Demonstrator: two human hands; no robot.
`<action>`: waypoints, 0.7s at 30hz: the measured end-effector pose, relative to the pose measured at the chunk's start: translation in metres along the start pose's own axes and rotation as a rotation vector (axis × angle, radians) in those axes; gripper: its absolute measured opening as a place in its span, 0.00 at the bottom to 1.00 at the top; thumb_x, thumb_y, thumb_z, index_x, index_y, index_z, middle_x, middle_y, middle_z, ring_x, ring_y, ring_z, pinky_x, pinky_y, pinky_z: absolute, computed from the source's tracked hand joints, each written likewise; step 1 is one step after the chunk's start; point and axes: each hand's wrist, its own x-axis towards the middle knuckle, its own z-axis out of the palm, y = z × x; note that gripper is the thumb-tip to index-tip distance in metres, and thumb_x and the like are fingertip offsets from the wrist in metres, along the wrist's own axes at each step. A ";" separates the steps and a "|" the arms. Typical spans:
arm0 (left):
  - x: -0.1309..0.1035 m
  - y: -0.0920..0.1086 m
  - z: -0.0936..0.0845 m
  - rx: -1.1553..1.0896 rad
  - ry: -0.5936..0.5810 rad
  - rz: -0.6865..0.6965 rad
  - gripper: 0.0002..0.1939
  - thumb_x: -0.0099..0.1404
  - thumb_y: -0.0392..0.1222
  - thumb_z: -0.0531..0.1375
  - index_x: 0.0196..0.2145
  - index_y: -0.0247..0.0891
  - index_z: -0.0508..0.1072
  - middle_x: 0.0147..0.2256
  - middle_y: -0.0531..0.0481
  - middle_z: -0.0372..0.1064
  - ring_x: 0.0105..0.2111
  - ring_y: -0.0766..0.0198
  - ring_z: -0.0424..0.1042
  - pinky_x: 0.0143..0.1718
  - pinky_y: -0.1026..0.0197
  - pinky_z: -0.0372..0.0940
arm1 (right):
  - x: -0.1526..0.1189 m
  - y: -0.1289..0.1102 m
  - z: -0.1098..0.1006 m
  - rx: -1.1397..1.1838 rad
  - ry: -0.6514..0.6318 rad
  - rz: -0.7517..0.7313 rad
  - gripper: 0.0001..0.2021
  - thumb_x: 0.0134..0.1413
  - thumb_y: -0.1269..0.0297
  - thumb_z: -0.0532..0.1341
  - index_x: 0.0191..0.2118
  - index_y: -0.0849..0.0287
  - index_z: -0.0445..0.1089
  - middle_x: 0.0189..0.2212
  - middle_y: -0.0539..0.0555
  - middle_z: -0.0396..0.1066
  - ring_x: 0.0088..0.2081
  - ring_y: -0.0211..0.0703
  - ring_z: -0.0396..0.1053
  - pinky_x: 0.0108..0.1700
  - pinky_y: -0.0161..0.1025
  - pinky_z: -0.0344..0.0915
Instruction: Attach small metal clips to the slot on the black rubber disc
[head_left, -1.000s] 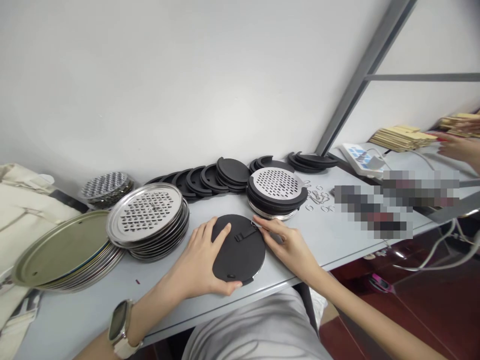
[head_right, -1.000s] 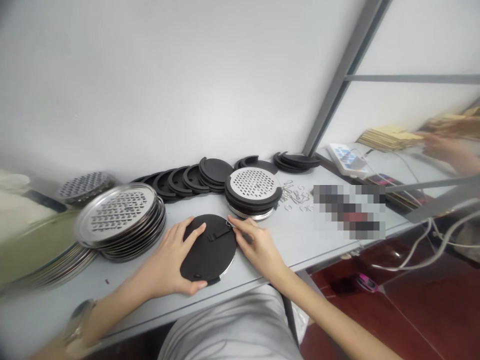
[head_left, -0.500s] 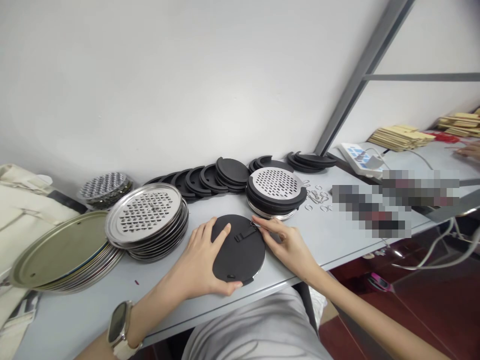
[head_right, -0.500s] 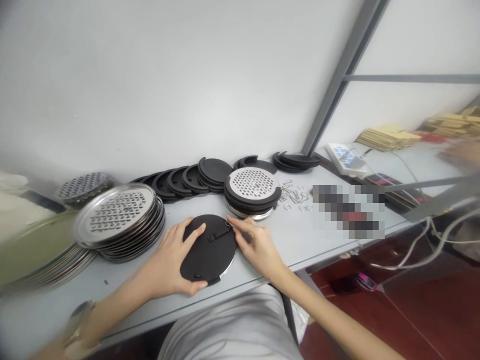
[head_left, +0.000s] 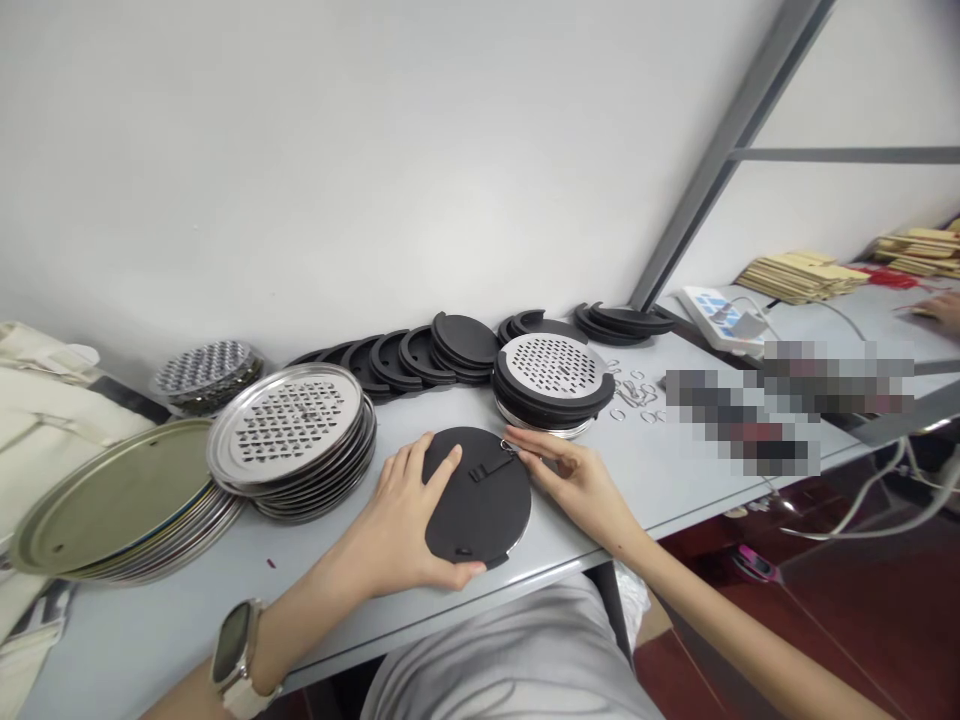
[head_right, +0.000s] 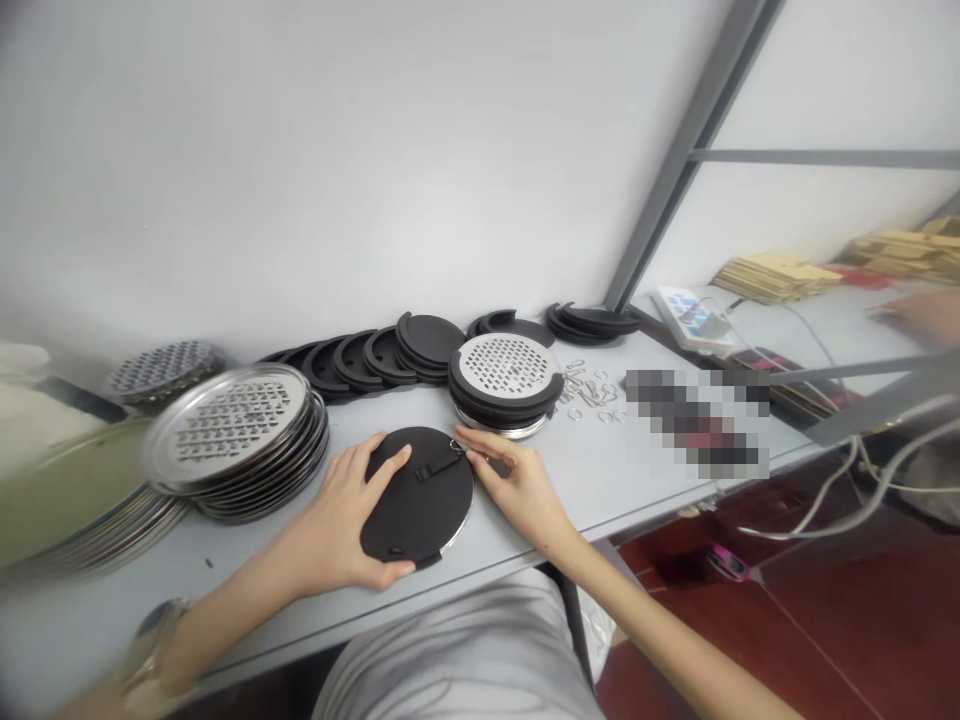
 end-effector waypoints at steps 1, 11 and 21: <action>0.000 0.000 0.000 -0.002 -0.001 0.000 0.56 0.44 0.63 0.66 0.65 0.39 0.48 0.62 0.33 0.42 0.60 0.33 0.46 0.56 0.34 0.51 | 0.001 0.000 -0.001 0.045 -0.008 0.017 0.15 0.59 0.62 0.59 0.50 0.54 0.72 0.51 0.54 0.72 0.54 0.49 0.68 0.56 0.50 0.66; 0.000 0.000 -0.001 0.007 -0.016 -0.001 0.57 0.44 0.63 0.66 0.65 0.39 0.47 0.62 0.33 0.40 0.60 0.34 0.45 0.58 0.35 0.49 | 0.000 -0.001 -0.002 0.180 -0.036 0.093 0.17 0.56 0.61 0.62 0.51 0.56 0.72 0.52 0.55 0.71 0.54 0.50 0.68 0.59 0.51 0.64; 0.000 -0.001 -0.001 0.009 -0.032 -0.005 0.57 0.44 0.64 0.65 0.65 0.39 0.47 0.62 0.33 0.38 0.60 0.34 0.44 0.58 0.35 0.49 | -0.002 0.001 -0.002 0.051 -0.027 0.059 0.16 0.58 0.63 0.60 0.52 0.55 0.72 0.51 0.54 0.72 0.54 0.51 0.68 0.57 0.51 0.65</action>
